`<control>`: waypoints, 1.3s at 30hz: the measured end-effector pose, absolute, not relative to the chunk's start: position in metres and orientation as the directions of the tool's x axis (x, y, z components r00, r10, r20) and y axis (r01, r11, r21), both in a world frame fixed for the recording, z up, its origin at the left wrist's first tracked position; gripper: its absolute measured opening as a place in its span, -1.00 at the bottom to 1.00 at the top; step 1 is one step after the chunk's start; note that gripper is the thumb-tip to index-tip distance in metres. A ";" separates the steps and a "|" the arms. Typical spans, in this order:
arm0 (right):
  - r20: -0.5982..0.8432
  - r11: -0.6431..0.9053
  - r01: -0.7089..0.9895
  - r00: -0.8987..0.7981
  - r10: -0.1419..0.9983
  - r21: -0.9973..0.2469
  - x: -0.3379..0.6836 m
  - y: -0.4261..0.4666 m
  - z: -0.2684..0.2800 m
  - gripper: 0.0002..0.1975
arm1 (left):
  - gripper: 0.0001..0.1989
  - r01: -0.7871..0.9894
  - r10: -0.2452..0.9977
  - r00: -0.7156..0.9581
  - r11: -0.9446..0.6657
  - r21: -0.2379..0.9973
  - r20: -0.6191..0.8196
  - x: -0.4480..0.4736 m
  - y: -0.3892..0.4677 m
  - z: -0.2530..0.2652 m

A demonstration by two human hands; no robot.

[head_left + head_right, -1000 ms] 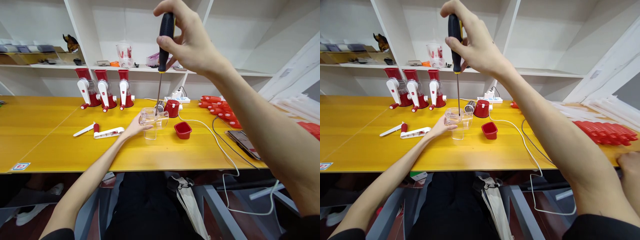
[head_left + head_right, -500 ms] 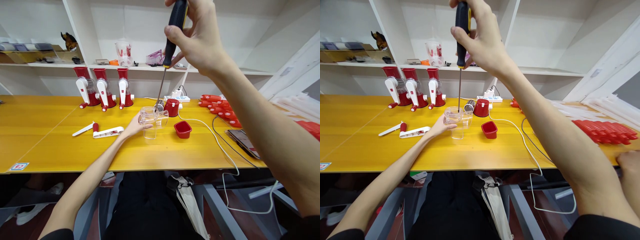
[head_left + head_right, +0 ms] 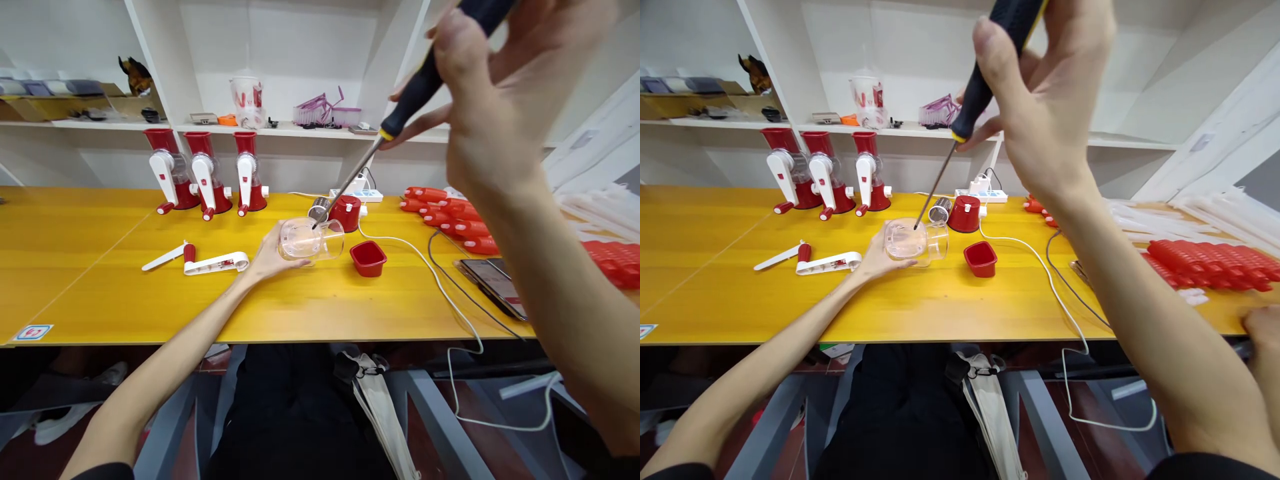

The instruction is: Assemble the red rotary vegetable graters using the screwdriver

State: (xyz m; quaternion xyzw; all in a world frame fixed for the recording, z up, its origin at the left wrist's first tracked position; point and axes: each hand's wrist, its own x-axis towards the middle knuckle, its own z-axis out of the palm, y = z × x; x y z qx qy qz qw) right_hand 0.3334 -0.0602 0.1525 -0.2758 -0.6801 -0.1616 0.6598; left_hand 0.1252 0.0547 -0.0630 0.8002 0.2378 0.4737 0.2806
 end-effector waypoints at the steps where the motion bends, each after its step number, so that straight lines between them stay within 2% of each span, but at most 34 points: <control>1: 0.985 0.784 0.599 0.048 0.166 -0.162 0.332 -0.069 0.147 -0.67 | -0.19 0.116 0.635 0.441 -0.741 0.662 0.634 0.126 0.054 -0.064; 4: 0.981 0.772 0.610 0.053 0.187 -0.180 0.327 -0.091 0.133 -0.61 | -0.19 0.137 0.625 0.446 -0.755 0.641 0.641 0.127 0.055 -0.066; 9: 0.963 0.723 0.649 0.063 0.260 -0.238 0.322 -0.102 0.124 -0.71 | -0.16 0.166 0.643 0.430 -0.747 0.644 0.634 0.127 0.056 -0.065; 21: 0.979 0.810 0.583 -0.120 0.163 -0.063 0.315 -0.097 0.128 -0.69 | -0.21 0.185 0.555 0.427 -0.826 0.532 0.713 0.126 0.063 -0.069; 39: 0.976 0.831 0.546 -0.101 0.194 -0.109 0.315 -0.093 0.132 -0.69 | -0.21 0.133 0.577 0.422 -0.802 0.582 0.699 0.127 0.061 -0.066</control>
